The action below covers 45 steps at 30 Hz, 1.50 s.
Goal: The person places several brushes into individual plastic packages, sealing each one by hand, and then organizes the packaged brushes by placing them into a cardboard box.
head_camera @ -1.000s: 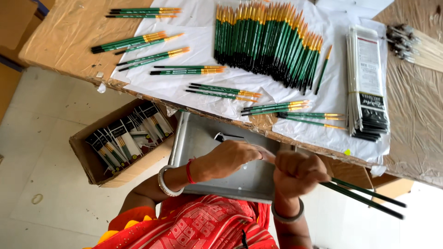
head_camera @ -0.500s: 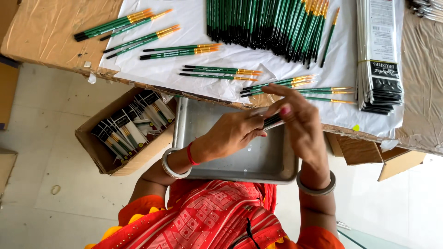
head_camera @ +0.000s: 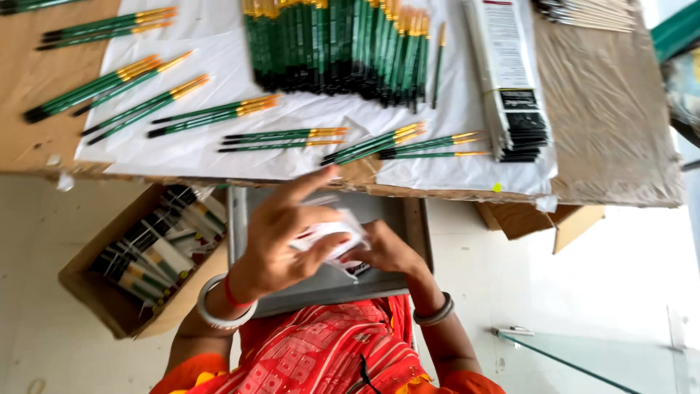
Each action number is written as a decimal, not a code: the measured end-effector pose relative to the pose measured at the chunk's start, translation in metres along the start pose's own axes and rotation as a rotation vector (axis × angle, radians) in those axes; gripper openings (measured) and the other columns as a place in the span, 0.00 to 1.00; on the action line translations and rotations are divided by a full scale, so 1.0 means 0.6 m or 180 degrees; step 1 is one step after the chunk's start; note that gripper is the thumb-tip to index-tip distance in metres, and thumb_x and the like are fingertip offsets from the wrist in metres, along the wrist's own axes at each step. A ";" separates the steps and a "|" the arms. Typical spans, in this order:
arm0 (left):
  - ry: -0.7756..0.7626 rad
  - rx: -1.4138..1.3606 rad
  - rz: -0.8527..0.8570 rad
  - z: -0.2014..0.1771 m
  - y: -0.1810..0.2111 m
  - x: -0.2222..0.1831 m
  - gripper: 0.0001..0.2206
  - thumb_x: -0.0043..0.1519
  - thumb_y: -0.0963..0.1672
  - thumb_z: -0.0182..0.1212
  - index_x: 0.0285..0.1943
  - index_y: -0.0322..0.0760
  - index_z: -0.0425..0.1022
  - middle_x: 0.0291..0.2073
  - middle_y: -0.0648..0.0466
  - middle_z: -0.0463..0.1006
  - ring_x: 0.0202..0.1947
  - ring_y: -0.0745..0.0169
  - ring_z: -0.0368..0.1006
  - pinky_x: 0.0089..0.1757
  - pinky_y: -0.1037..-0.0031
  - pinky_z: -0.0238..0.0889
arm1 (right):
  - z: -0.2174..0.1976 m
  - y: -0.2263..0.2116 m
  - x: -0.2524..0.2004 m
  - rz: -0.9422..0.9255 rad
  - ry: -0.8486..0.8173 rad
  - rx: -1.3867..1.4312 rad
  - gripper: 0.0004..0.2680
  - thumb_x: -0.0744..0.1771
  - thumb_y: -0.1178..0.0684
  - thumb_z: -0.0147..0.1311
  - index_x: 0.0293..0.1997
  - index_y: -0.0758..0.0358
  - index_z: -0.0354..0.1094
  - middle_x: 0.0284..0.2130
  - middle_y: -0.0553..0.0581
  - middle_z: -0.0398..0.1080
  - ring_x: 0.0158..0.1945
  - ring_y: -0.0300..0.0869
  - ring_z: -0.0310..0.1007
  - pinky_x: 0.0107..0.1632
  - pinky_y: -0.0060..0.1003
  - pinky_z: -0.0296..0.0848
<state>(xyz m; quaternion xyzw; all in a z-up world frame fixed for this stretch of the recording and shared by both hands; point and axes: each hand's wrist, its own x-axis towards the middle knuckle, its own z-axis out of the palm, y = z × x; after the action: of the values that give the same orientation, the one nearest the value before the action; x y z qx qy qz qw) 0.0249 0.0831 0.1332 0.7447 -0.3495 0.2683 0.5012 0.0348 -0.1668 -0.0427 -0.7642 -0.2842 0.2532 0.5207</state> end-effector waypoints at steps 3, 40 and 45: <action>0.0239 0.0362 -0.0041 0.004 0.011 0.013 0.09 0.63 0.41 0.71 0.45 0.34 0.74 0.58 0.44 0.75 0.58 0.43 0.76 0.57 0.63 0.73 | 0.002 -0.052 0.026 -0.0624 0.0648 -0.1446 0.25 0.58 0.56 0.72 0.56 0.79 0.65 0.45 0.72 0.74 0.44 0.62 0.73 0.43 0.48 0.71; -0.2313 0.1500 0.0740 0.699 -0.336 0.334 0.06 0.51 0.36 0.57 0.32 0.29 0.79 0.29 0.36 0.81 0.33 0.43 0.82 0.35 0.61 0.76 | -0.463 0.084 -0.073 -0.0524 0.2618 -0.3685 0.03 0.64 0.61 0.48 0.32 0.70 0.68 0.39 0.67 0.72 0.50 0.58 0.75 0.60 0.52 0.74; -0.2934 0.2380 0.1473 0.686 -0.161 0.259 0.06 0.59 0.43 0.64 0.38 0.33 0.80 0.29 0.50 0.76 0.25 0.67 0.77 0.24 0.74 0.76 | -0.452 0.107 -0.068 -0.0737 0.2700 -0.3018 0.10 0.66 0.56 0.50 0.50 0.69 0.71 0.46 0.68 0.73 0.51 0.57 0.72 0.57 0.50 0.70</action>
<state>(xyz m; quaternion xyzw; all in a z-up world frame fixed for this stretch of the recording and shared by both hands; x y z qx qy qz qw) 0.2168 -0.3158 0.0504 0.8136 -0.5639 0.1256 -0.0654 0.2019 -0.3909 -0.0099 -0.9094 -0.2153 -0.2816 0.2176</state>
